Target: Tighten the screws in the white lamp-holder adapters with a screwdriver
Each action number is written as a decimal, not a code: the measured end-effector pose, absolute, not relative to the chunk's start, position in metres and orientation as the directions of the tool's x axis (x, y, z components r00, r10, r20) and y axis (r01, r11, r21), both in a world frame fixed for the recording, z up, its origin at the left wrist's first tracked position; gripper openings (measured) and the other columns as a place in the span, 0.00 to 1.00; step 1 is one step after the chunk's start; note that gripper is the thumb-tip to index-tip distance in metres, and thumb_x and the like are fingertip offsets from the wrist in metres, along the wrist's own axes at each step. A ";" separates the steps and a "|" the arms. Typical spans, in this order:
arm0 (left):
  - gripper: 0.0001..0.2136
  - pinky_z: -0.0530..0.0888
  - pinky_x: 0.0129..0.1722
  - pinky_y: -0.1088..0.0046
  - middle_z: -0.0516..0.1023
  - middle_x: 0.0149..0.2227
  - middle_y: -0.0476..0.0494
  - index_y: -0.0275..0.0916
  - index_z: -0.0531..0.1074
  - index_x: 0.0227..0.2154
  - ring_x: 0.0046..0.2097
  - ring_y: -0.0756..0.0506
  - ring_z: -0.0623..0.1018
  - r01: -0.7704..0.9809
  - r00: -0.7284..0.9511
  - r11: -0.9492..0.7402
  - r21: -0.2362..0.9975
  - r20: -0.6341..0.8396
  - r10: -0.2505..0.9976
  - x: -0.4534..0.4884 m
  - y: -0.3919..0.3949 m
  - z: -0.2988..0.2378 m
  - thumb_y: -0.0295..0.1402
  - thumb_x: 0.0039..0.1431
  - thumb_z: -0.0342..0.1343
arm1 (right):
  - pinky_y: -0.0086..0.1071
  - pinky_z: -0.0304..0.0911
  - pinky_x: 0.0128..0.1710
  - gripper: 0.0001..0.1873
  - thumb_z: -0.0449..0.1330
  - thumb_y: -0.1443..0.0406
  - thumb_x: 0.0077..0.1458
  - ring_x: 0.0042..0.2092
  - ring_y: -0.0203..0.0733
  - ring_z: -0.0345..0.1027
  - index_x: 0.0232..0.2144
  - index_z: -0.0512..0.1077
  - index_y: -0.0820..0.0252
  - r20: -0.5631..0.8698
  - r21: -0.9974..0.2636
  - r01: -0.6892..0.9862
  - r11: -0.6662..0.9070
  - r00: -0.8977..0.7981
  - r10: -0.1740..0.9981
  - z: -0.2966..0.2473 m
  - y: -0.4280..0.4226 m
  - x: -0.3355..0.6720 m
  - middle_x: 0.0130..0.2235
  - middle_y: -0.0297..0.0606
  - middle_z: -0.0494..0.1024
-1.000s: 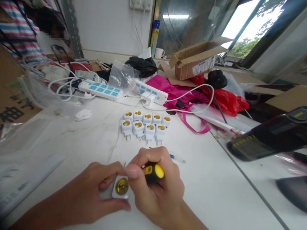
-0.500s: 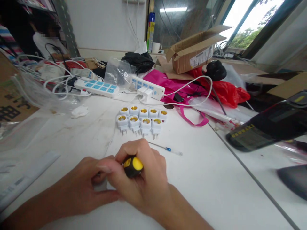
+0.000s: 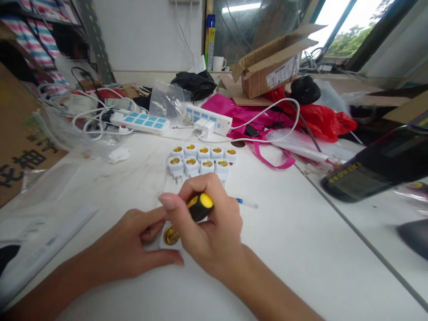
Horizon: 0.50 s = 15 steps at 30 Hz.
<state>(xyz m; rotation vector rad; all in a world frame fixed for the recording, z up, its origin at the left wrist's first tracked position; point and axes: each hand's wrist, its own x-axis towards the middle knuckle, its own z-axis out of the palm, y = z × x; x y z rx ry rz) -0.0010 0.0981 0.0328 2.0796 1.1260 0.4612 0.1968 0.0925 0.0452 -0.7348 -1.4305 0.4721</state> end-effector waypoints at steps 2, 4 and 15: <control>0.24 0.54 0.29 0.71 0.56 0.22 0.64 0.44 0.79 0.50 0.24 0.52 0.58 0.570 0.541 -0.329 0.753 -0.044 0.840 -0.001 0.098 0.037 0.47 0.54 0.77 | 0.30 0.61 0.24 0.13 0.67 0.59 0.72 0.22 0.34 0.65 0.36 0.70 0.53 0.687 -0.726 0.143 0.673 0.203 0.698 0.052 0.095 0.196 0.23 0.26 0.73; 0.31 0.53 0.28 0.72 0.54 0.23 0.65 0.42 0.78 0.53 0.25 0.52 0.57 0.523 0.532 -0.294 0.800 -0.037 0.846 -0.001 0.098 0.041 0.49 0.50 0.79 | 0.30 0.61 0.23 0.17 0.65 0.54 0.73 0.20 0.33 0.63 0.34 0.68 0.53 0.640 -0.763 0.115 0.636 0.278 0.717 0.058 0.100 0.196 0.21 0.25 0.72; 0.08 0.67 0.25 0.80 0.62 0.27 0.56 0.35 0.76 0.41 0.25 0.53 0.63 -0.432 0.200 0.330 0.839 -0.268 0.943 0.000 0.119 0.049 0.22 0.59 0.61 | 0.29 0.64 0.20 0.34 0.67 0.32 0.58 0.25 0.34 0.67 0.30 0.67 0.54 0.223 -0.904 -0.285 0.318 0.321 0.921 0.044 0.138 0.210 0.30 0.31 0.76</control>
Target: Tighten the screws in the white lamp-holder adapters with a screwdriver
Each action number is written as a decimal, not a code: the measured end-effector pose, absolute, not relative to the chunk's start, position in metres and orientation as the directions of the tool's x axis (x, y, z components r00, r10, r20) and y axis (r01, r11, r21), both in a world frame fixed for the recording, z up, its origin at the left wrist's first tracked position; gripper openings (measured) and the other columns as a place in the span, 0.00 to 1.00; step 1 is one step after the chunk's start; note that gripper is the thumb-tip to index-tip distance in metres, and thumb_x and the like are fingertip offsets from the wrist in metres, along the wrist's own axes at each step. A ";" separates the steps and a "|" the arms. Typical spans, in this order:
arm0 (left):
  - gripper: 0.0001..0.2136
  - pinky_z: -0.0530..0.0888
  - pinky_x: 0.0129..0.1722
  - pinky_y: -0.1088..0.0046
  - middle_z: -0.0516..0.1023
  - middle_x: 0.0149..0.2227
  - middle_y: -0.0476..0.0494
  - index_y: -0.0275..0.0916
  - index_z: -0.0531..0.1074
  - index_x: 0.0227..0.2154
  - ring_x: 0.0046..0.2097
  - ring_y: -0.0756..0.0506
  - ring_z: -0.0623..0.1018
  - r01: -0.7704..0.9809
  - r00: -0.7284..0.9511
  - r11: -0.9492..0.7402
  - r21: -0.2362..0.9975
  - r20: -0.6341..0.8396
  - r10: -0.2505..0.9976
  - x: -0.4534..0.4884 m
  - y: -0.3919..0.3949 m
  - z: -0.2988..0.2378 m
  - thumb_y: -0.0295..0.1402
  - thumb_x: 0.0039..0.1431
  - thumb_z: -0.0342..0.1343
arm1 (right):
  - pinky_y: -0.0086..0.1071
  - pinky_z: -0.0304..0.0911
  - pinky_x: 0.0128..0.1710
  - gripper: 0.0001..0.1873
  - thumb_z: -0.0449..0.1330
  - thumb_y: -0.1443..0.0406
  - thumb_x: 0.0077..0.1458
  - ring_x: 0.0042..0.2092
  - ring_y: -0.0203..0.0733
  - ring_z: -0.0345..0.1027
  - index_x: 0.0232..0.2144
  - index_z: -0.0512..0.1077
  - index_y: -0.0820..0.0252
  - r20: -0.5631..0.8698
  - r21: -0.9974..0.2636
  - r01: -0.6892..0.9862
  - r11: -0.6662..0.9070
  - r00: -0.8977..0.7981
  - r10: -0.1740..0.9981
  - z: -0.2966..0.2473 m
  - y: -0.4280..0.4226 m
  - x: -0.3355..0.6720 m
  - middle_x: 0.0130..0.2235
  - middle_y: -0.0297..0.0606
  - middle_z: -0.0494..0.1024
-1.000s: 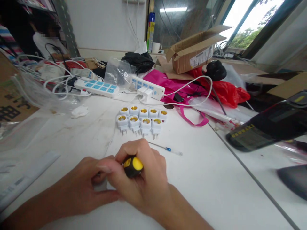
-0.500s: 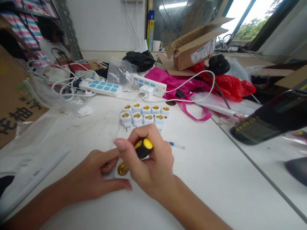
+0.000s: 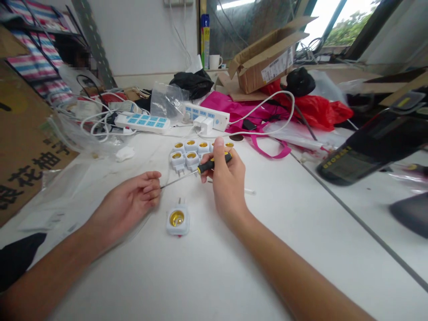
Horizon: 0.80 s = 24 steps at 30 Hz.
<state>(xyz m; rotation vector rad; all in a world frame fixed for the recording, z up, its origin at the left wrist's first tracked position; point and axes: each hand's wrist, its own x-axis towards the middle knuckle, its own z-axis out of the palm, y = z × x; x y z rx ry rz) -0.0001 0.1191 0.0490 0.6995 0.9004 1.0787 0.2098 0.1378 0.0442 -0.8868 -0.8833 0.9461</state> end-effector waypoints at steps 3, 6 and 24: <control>0.10 0.72 0.26 0.81 0.70 0.30 0.51 0.31 0.77 0.42 0.26 0.54 0.67 -0.492 0.205 0.392 0.777 -0.334 0.920 0.000 0.122 0.045 0.15 0.59 0.59 | 0.30 0.67 0.23 0.35 0.67 0.31 0.56 0.27 0.35 0.69 0.31 0.67 0.54 0.185 -0.904 -0.328 0.275 0.281 0.942 0.044 0.138 0.210 0.32 0.31 0.77; 0.14 0.73 0.27 0.82 0.76 0.34 0.45 0.26 0.78 0.45 0.27 0.55 0.72 -0.523 0.198 0.407 0.749 -0.357 0.913 0.003 0.121 0.043 0.11 0.60 0.56 | 0.30 0.69 0.27 0.33 0.70 0.34 0.56 0.29 0.35 0.71 0.33 0.68 0.54 0.159 -0.905 -0.351 0.239 0.241 0.957 0.044 0.137 0.208 0.34 0.32 0.79; 0.11 0.87 0.46 0.83 0.90 0.46 0.32 0.27 0.83 0.42 0.45 0.47 0.91 -0.572 0.136 0.394 0.719 -0.390 0.911 0.011 0.120 0.041 0.11 0.69 0.57 | 0.32 0.71 0.33 0.19 0.72 0.51 0.66 0.34 0.37 0.74 0.43 0.68 0.52 0.474 -0.866 -0.021 0.500 0.286 0.833 0.041 0.128 0.205 0.37 0.30 0.79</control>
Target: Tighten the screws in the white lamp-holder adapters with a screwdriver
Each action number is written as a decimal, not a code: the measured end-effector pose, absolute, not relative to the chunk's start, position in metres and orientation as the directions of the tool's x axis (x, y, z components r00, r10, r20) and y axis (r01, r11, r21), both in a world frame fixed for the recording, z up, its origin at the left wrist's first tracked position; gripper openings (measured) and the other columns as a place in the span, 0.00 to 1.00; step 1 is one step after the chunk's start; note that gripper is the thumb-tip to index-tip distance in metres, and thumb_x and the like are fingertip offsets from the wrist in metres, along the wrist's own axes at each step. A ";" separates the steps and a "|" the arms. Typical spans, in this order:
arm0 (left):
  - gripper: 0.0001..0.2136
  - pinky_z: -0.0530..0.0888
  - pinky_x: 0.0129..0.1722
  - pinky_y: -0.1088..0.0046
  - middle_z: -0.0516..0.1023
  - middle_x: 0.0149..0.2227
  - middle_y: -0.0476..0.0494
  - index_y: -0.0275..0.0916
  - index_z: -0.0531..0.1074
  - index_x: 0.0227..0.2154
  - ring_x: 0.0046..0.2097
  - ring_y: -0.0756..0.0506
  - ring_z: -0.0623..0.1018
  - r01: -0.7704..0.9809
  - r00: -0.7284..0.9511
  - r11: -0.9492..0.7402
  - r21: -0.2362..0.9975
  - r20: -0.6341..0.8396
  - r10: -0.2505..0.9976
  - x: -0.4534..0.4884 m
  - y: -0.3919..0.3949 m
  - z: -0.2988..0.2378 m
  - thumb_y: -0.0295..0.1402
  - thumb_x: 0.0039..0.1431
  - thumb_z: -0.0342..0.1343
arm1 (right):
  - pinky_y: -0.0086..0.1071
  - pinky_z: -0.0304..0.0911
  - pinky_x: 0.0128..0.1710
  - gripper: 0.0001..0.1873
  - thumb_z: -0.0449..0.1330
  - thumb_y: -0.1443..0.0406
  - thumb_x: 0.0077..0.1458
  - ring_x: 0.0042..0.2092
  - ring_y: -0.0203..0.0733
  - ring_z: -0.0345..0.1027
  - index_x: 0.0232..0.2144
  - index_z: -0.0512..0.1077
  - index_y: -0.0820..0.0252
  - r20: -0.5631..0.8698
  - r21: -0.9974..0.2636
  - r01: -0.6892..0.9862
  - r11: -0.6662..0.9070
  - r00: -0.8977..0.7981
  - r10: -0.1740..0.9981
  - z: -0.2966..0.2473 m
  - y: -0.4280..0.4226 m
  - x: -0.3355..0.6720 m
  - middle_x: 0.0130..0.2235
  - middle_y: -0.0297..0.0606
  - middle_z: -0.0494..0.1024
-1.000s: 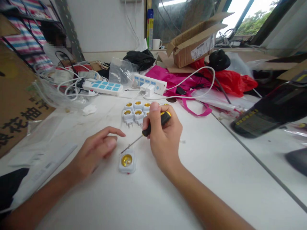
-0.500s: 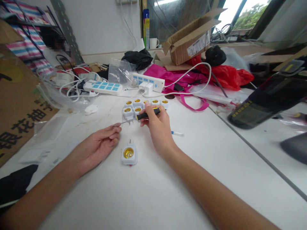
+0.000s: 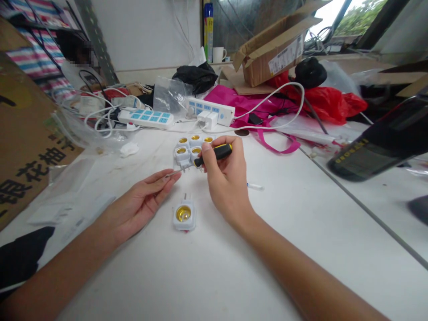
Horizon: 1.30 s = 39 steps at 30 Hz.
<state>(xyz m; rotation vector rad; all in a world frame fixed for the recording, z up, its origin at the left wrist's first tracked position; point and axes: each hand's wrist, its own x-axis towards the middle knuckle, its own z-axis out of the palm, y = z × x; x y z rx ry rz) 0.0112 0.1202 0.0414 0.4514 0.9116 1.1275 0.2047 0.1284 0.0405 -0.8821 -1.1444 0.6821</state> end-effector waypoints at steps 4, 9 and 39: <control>0.12 0.87 0.47 0.82 0.90 0.45 0.32 0.26 0.84 0.40 0.44 0.48 0.91 -0.571 0.103 0.370 0.733 -0.383 0.918 0.010 0.121 0.045 0.11 0.69 0.57 | 0.32 0.72 0.33 0.18 0.71 0.51 0.67 0.34 0.37 0.74 0.43 0.68 0.51 0.526 -0.839 0.029 0.543 0.303 0.795 0.043 0.126 0.204 0.37 0.30 0.78; 0.10 0.88 0.41 0.82 0.89 0.40 0.36 0.28 0.84 0.38 0.38 0.50 0.90 -0.555 0.076 0.334 0.762 -0.353 0.933 0.005 0.123 0.044 0.15 0.71 0.59 | 0.32 0.72 0.32 0.18 0.71 0.51 0.67 0.35 0.38 0.76 0.43 0.67 0.50 0.533 -0.834 0.048 0.549 0.322 0.782 0.045 0.125 0.204 0.37 0.30 0.78; 0.17 0.68 0.23 0.85 0.80 0.30 0.46 0.31 0.85 0.31 0.29 0.55 0.71 -0.457 0.100 0.239 0.857 -0.217 0.971 0.004 0.124 0.028 0.32 0.42 0.85 | 0.33 0.74 0.34 0.19 0.70 0.48 0.68 0.35 0.37 0.74 0.43 0.67 0.51 0.632 -0.771 0.102 0.628 0.236 0.738 0.045 0.122 0.200 0.39 0.32 0.77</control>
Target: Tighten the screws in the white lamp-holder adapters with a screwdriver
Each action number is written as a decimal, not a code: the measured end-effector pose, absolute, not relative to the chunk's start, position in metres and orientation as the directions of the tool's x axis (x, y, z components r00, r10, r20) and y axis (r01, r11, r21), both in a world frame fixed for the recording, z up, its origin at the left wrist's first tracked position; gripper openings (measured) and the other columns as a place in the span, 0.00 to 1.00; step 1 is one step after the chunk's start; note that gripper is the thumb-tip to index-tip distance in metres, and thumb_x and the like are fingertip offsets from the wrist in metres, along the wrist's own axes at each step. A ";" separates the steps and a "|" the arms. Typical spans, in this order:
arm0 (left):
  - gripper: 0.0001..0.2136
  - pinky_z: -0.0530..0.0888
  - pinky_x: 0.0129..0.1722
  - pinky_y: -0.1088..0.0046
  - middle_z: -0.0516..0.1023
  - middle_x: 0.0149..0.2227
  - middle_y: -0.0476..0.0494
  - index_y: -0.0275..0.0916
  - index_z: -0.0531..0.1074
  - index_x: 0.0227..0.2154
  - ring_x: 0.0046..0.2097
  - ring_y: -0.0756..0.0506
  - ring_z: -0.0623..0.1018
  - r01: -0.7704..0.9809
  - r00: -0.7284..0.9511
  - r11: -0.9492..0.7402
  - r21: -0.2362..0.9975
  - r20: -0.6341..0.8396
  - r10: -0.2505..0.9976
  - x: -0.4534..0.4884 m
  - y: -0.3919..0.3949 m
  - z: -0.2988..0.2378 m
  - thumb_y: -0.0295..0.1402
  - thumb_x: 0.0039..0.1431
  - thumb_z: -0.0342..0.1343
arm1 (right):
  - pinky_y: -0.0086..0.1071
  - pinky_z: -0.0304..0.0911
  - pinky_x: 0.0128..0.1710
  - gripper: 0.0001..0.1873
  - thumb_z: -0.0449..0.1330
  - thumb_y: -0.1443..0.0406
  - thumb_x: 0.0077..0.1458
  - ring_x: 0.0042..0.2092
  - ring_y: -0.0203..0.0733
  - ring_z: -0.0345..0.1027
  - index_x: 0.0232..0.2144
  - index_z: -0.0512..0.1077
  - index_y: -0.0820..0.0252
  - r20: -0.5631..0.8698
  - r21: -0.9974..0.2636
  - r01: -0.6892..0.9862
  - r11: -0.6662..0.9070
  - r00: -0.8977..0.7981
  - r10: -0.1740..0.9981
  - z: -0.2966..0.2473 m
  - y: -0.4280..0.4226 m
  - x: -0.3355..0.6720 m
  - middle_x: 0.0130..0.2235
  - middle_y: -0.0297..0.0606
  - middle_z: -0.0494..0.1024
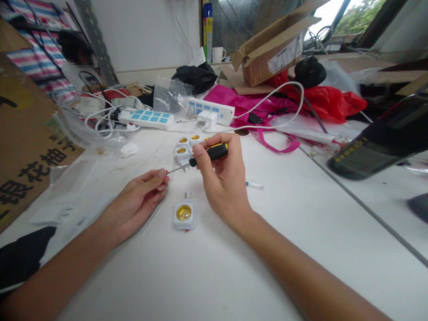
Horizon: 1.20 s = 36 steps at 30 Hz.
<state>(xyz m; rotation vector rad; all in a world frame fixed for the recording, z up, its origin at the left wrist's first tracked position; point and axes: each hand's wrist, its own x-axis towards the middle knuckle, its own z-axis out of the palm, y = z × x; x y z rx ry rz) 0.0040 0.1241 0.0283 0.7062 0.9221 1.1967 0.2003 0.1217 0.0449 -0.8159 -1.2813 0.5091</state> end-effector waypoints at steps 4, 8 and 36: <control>0.18 0.65 0.21 0.85 0.80 0.29 0.46 0.30 0.85 0.29 0.27 0.56 0.67 -0.447 0.097 0.218 0.867 -0.196 0.976 0.003 0.124 0.029 0.35 0.42 0.85 | 0.34 0.74 0.35 0.18 0.69 0.49 0.69 0.36 0.38 0.74 0.44 0.68 0.50 0.639 -0.767 0.110 0.632 0.222 0.737 0.045 0.120 0.200 0.41 0.33 0.77; 0.18 0.63 0.21 0.84 0.79 0.29 0.46 0.31 0.85 0.28 0.26 0.56 0.64 -0.418 0.096 0.198 0.887 -0.174 0.980 0.003 0.124 0.029 0.37 0.43 0.85 | 0.35 0.73 0.35 0.17 0.70 0.50 0.69 0.36 0.38 0.74 0.44 0.68 0.50 0.629 -0.775 0.092 0.625 0.216 0.747 0.044 0.121 0.201 0.40 0.32 0.76; 0.14 0.68 0.28 0.82 0.87 0.38 0.39 0.32 0.88 0.39 0.30 0.55 0.70 -0.368 0.062 0.186 0.911 -0.175 0.983 0.001 0.123 0.030 0.31 0.49 0.80 | 0.31 0.71 0.31 0.20 0.71 0.49 0.67 0.31 0.35 0.72 0.44 0.67 0.51 0.557 -0.823 0.047 0.566 0.264 0.787 0.042 0.126 0.203 0.38 0.31 0.78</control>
